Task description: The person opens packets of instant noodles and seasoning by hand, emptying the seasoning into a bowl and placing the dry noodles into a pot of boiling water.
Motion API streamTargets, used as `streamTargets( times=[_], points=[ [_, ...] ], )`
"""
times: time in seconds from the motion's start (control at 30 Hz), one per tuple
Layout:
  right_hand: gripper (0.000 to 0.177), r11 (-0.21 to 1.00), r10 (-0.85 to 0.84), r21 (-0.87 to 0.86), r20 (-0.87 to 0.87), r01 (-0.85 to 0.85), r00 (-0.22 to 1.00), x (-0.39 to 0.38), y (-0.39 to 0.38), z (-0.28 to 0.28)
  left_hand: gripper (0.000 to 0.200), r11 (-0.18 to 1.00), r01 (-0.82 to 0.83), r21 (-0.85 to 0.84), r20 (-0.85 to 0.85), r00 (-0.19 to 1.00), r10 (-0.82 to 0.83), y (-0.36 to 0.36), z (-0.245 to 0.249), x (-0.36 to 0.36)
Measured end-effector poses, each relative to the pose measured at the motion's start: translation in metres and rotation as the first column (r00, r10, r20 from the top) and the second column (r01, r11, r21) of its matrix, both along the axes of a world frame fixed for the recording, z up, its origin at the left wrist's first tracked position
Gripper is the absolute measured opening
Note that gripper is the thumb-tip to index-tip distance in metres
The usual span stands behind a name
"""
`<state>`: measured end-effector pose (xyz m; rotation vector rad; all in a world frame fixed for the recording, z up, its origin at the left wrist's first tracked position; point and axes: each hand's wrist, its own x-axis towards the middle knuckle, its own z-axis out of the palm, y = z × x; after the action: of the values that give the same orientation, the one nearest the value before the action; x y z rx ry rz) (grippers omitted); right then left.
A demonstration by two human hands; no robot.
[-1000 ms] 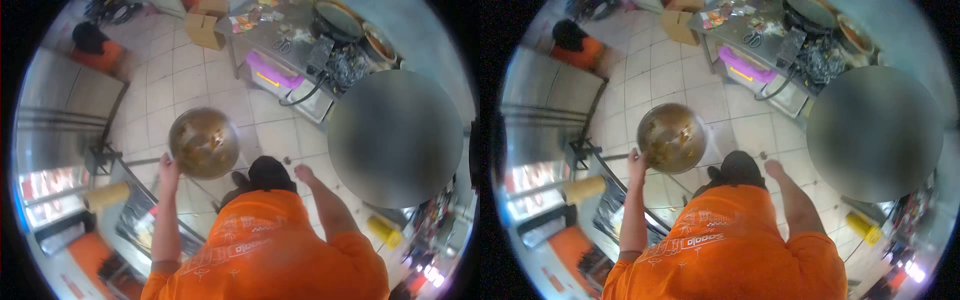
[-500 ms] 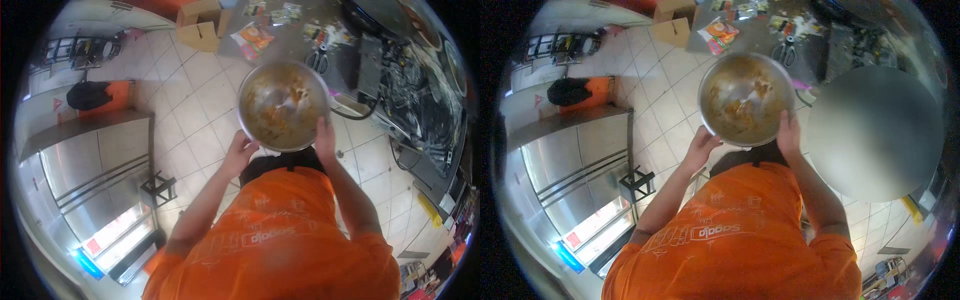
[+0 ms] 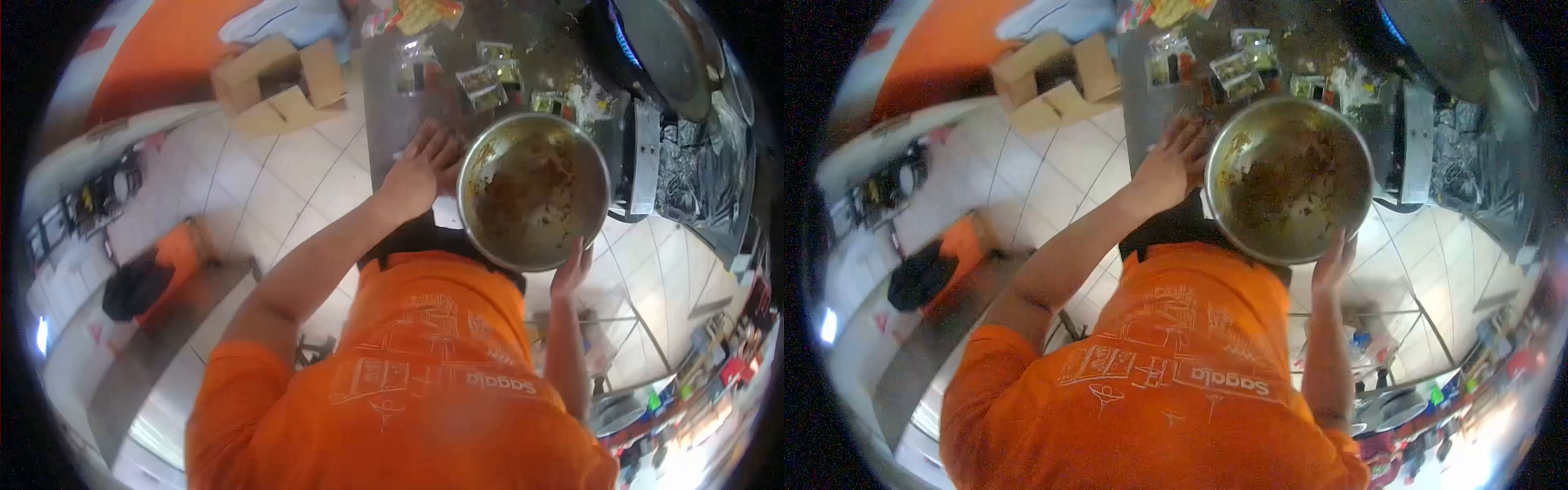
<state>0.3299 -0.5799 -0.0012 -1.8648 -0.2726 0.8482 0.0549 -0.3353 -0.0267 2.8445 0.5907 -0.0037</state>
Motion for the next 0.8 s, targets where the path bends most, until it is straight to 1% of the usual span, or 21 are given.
streamTargets(
  times=[0.03,0.1,0.17,0.2,0.23,0.27,0.3,0.33,0.37,0.4,0.43,0.47,0.5,0.53,0.57,0.6,0.63,0.67,0.7,0.73,0.8],
  points=[
    [0.051,0.999,-0.034,-0.017,0.030,0.035,0.999,-0.012,0.005,0.001,0.072,1.000,0.015,-0.014,0.014,1.000,-0.015,0.010,0.000,-0.004],
    [0.053,0.993,-0.110,-0.034,0.046,0.111,0.993,-0.040,0.000,-0.004,0.073,0.993,-0.117,-0.034,-0.103,0.988,0.113,0.019,0.011,-0.023],
    [0.054,0.975,-0.210,-0.082,-0.030,0.207,0.977,-0.069,-0.001,0.000,0.074,0.987,-0.139,-0.077,-0.049,0.990,0.136,0.034,0.021,-0.042],
    [0.056,0.954,-0.250,-0.187,-0.050,0.237,0.967,-0.080,0.000,0.003,0.075,0.949,-0.201,-0.242,-0.103,0.978,0.181,0.044,0.030,-0.047],
    [0.056,0.947,-0.275,-0.181,-0.032,0.265,0.961,-0.093,0.006,0.005,0.075,0.883,-0.261,-0.389,-0.161,0.963,0.214,0.057,0.036,-0.049],
    [0.057,0.932,-0.306,-0.214,-0.025,0.293,0.952,-0.106,0.013,0.005,0.073,0.850,-0.231,-0.473,-0.104,0.973,0.206,0.070,0.040,-0.052],
    [0.059,0.914,-0.334,-0.252,-0.019,0.319,0.942,-0.115,0.017,0.005,0.073,0.853,-0.203,-0.481,-0.086,0.979,0.185,0.085,0.043,-0.052],
    [0.063,0.914,-0.280,-0.312,-0.025,0.259,0.960,-0.116,0.015,0.001,0.069,0.799,-0.225,-0.558,-0.072,0.972,0.224,0.097,0.049,-0.052],
    [0.063,0.908,-0.292,-0.319,-0.012,0.273,0.956,-0.119,0.024,0.007,0.065,0.735,-0.248,-0.631,-0.068,0.962,0.266,0.106,0.053,-0.055],
    [0.065,0.930,-0.201,-0.293,0.099,0.222,0.975,-0.119,0.036,0.012,0.050,0.677,-0.206,-0.706,-0.026,0.964,0.266,0.122,0.049,-0.057],
    [0.068,0.947,-0.109,-0.276,0.208,0.165,0.972,-0.121,0.048,0.020,0.050,0.674,-0.193,-0.713,-0.022,0.967,0.254,0.139,0.051,-0.051],
    [0.071,0.820,0.259,-0.560,0.550,0.121,0.794,-0.115,0.055,0.031,0.044,0.756,-0.167,-0.633,-0.046,0.983,0.178,0.161,0.058,-0.043],
    [0.067,0.827,0.234,-0.527,0.638,0.195,0.734,-0.113,0.075,0.050,0.040,0.830,-0.132,-0.542,-0.077,0.991,0.107,0.180,0.059,-0.037],
    [0.063,0.834,0.208,-0.485,0.719,0.264,0.664,-0.108,0.101,0.070,0.037,0.880,-0.093,-0.465,0.044,0.991,0.128,0.192,0.050,-0.028],
    [0.053,0.862,0.254,-0.468,0.728,0.192,0.636,-0.098,0.123,0.080,0.037,0.886,-0.082,-0.457,0.050,0.992,0.118,0.206,0.042,-0.018],
    [0.044,0.882,0.299,-0.456,0.737,0.120,0.606,-0.087,0.145,0.088,0.037,0.945,0.032,-0.325,0.165,0.986,0.023,0.218,0.034,-0.008],
    [0.031,0.916,0.303,-0.401,0.701,0.005,0.646,-0.079,0.178,0.094,0.036,0.974,0.136,-0.179,0.265,0.960,-0.086,0.227,0.026,0.001],
    [0.026,0.919,0.327,-0.387,0.641,-0.075,0.695,-0.073,0.210,0.093,0.036,0.973,0.149,-0.177,0.269,0.958,-0.098,0.231,0.016,0.010],
    [0.028,0.859,0.428,-0.491,0.534,-0.144,0.729,-0.068,0.244,0.092,0.036,0.984,0.158,-0.087,0.151,0.978,-0.144,0.233,0.006,0.018],
    [0.030,0.784,0.519,-0.580,0.414,-0.222,0.748,-0.062,0.275,0.086,0.037,0.985,0.170,0.005,0.028,0.985,-0.170,0.234,0.001,0.023],
    [0.035,0.497,0.786,-0.804,0.257,-0.326,0.562,-0.052,0.320,0.054,0.036,0.983,0.184,0.009,0.006,0.983,-0.184,0.237,0.002,0.031]
  ],
)
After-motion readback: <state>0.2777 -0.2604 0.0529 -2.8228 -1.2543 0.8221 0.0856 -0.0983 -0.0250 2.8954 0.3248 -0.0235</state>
